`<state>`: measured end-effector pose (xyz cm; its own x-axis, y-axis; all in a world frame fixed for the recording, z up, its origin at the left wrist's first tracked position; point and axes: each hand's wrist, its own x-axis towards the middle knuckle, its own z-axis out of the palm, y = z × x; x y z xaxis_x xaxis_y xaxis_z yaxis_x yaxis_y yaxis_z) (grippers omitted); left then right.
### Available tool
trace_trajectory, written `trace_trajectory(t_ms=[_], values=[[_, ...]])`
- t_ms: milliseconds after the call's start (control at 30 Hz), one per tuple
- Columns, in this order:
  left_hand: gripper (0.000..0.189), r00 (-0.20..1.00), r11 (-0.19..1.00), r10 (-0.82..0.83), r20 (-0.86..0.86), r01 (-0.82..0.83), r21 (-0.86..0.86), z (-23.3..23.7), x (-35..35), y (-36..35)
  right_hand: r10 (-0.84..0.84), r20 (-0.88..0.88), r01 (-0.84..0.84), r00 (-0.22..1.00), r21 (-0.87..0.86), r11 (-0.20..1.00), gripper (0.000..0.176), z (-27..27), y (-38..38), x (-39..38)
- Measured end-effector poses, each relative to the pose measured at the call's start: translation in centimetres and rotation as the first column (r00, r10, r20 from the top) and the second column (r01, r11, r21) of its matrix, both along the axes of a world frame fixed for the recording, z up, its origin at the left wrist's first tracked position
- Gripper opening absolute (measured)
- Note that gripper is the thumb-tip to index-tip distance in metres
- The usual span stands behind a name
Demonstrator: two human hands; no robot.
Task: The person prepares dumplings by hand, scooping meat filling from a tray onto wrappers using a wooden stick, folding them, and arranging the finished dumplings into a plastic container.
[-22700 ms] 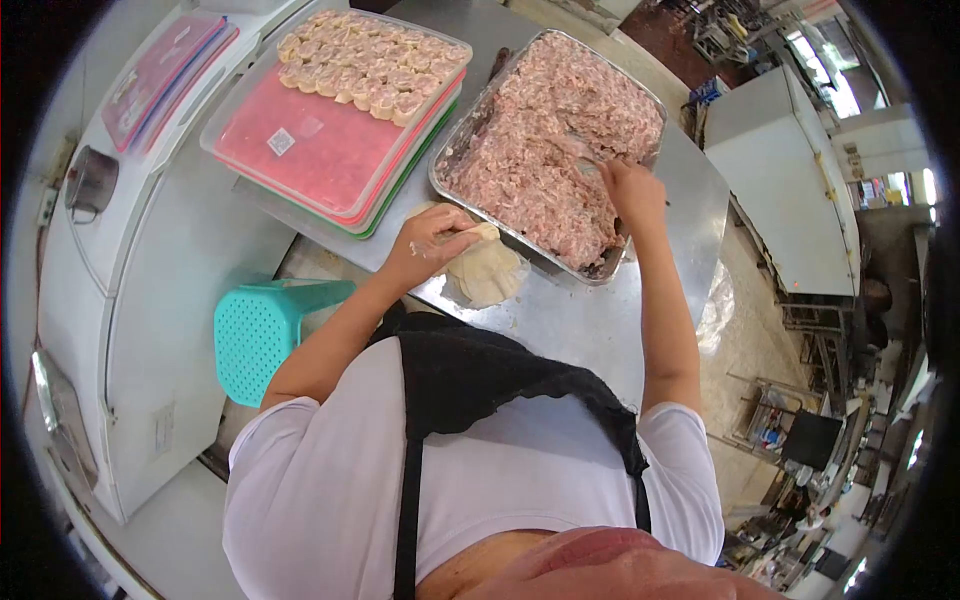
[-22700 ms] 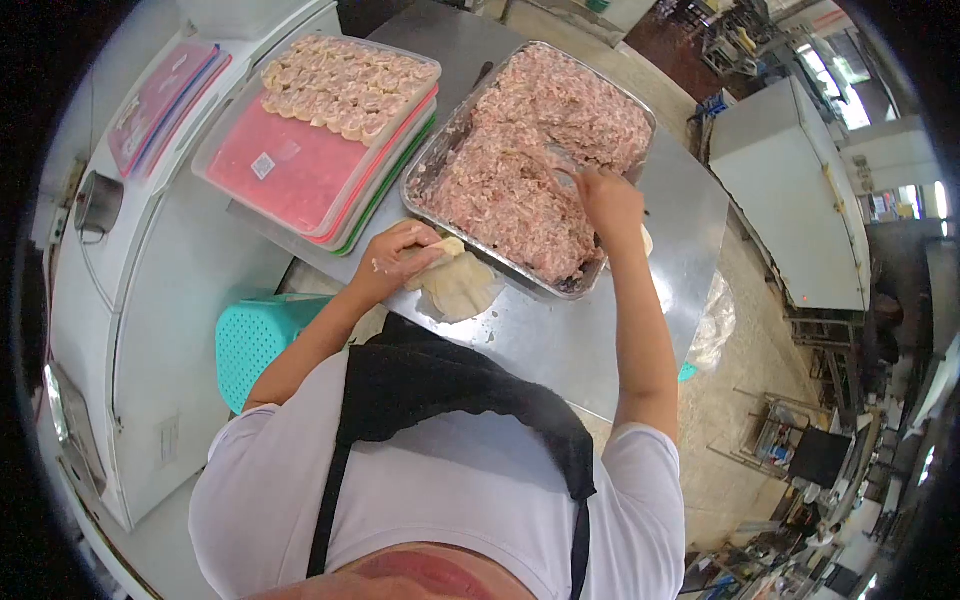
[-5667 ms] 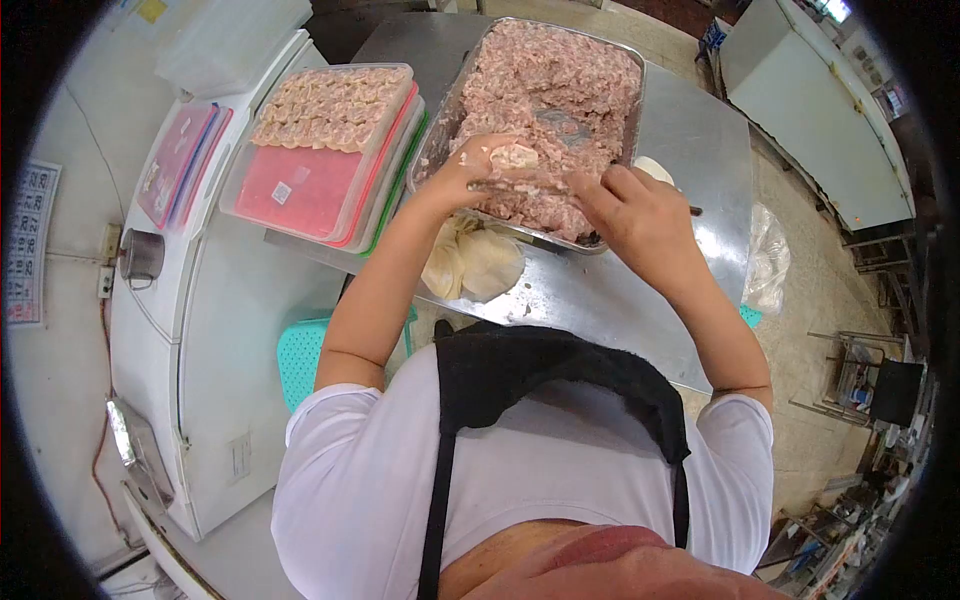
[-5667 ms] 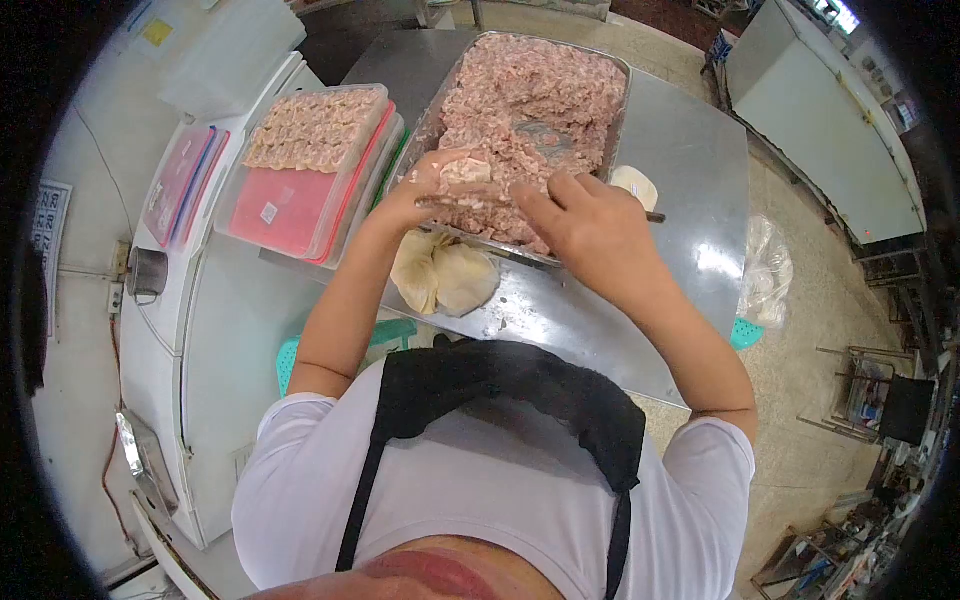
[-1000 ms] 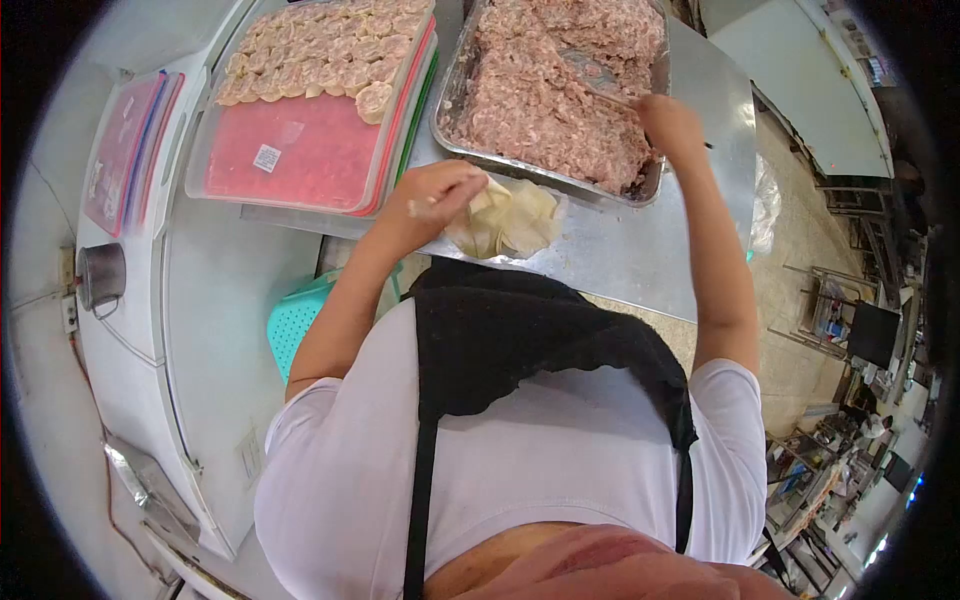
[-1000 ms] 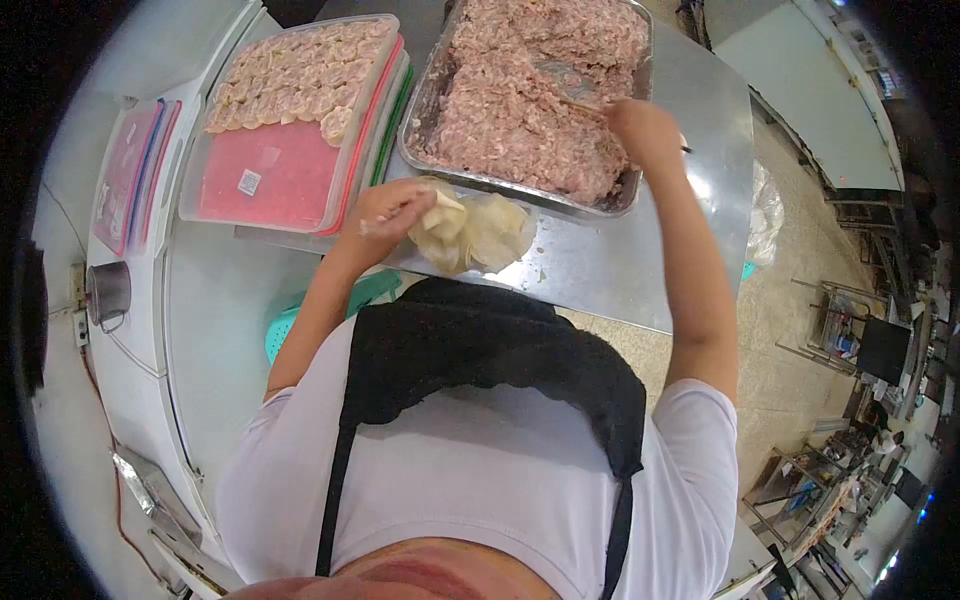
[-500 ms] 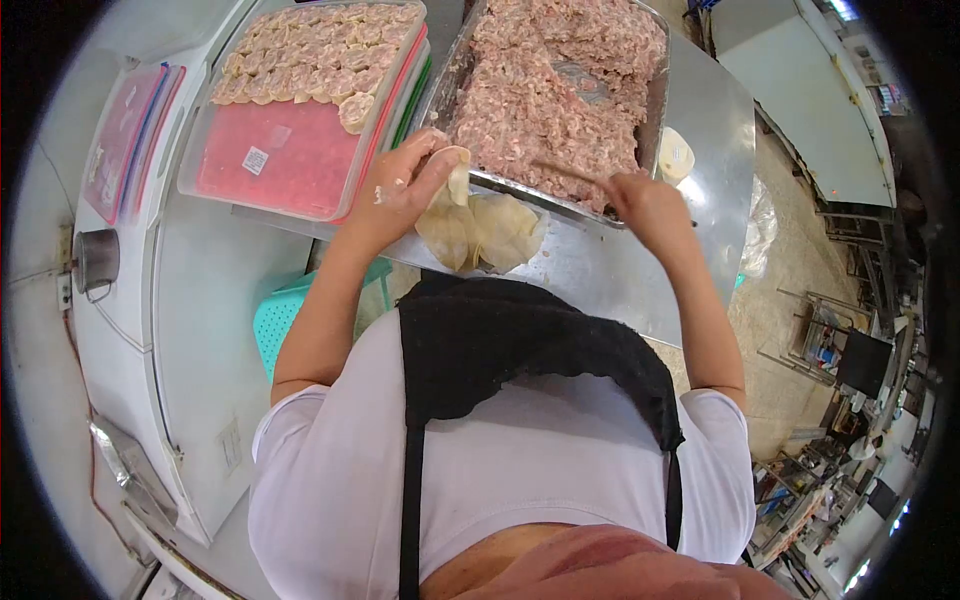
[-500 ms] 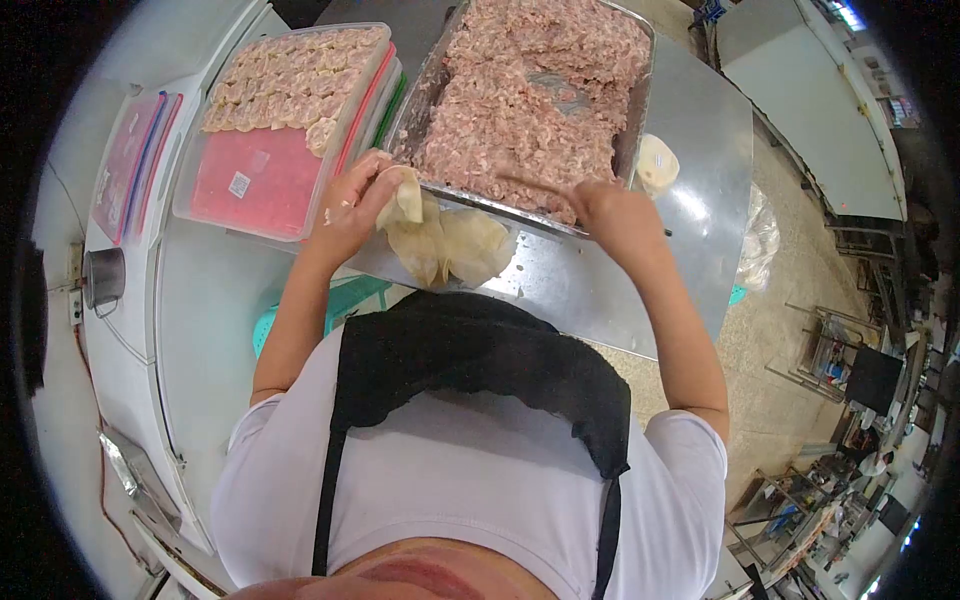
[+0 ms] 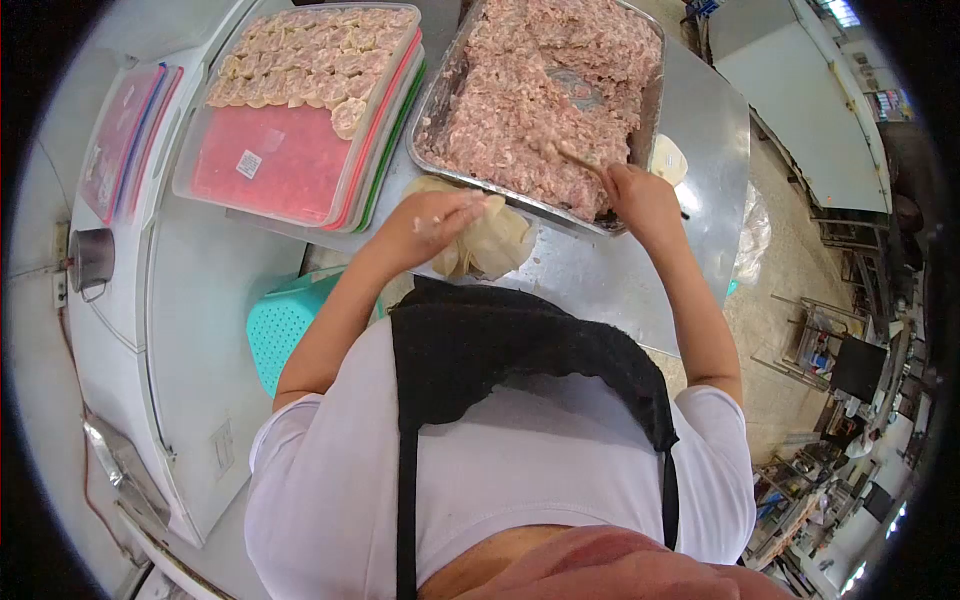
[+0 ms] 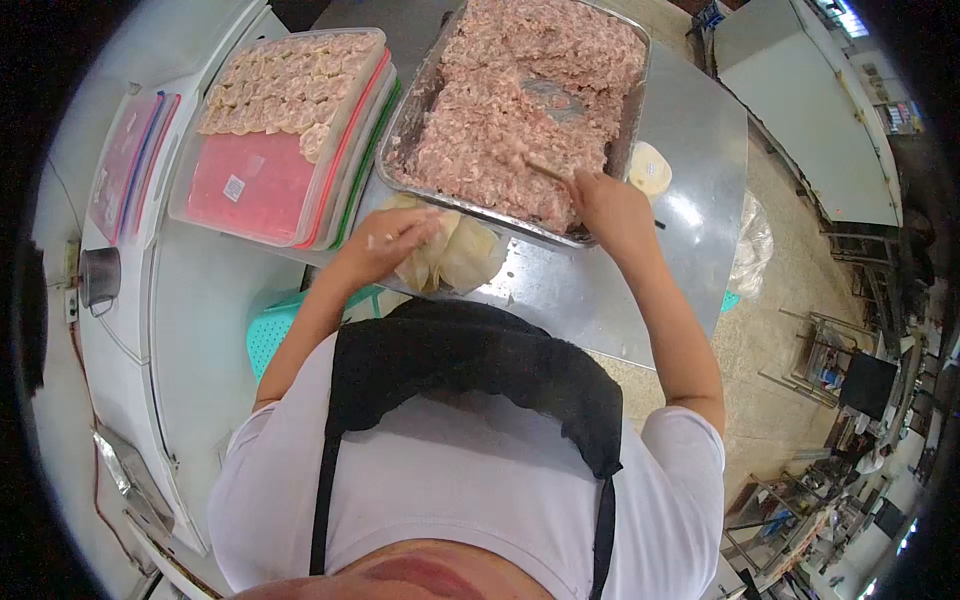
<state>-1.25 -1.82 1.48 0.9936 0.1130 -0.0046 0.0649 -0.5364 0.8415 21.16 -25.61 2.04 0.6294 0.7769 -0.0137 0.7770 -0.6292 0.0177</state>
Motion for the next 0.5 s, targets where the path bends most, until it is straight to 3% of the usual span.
trace_trajectory(t_ms=[33,100,200,233,300,333,400,500], values=[[0.029,1.000,1.000,-0.001,0.003,0.001,-0.003,-1.0,0.0,0.0,0.026,-0.015,-0.025,1.000,0.057,0.998,0.031,0.9,-0.6,-0.2],[0.029,0.966,0.962,-0.156,0.205,0.101,0.255,-2.3,-0.1,-0.1,0.050,-0.033,-0.046,0.998,0.106,0.993,0.034,1.7,-1.8,-0.7],[0.028,0.968,0.960,-0.245,0.054,0.234,0.154,-2.7,-0.2,-0.9,0.096,0.004,-0.096,0.995,0.084,0.992,0.030,1.7,-2.5,-2.0],[0.028,0.970,0.962,-0.237,0.055,0.226,0.156,-2.5,-0.2,-1.4,0.104,0.004,-0.104,0.995,0.086,0.991,0.030,1.3,-2.6,-2.9],[0.025,0.986,0.983,-0.166,0.010,0.167,-0.083,-2.0,-0.4,-2.7,0.160,-0.024,-0.158,0.987,0.053,0.986,0.032,0.7,-2.6,-4.8],[0.025,0.987,0.984,-0.159,0.009,0.159,-0.084,-2.6,-0.4,-2.8,0.101,-0.032,-0.101,0.994,0.028,0.995,0.031,0.5,-2.2,-5.5],[0.022,0.971,0.977,-0.211,0.110,0.212,-0.005,-4.5,-0.4,-2.7,0.099,-0.062,-0.095,0.993,0.063,0.993,0.031,0.5,-0.5,-6.4],[0.025,0.961,0.989,-0.131,0.244,0.143,-0.032,-5.6,-0.5,-2.8,0.115,-0.104,-0.106,0.988,0.087,0.991,0.031,0.4,2.7,-7.7]])
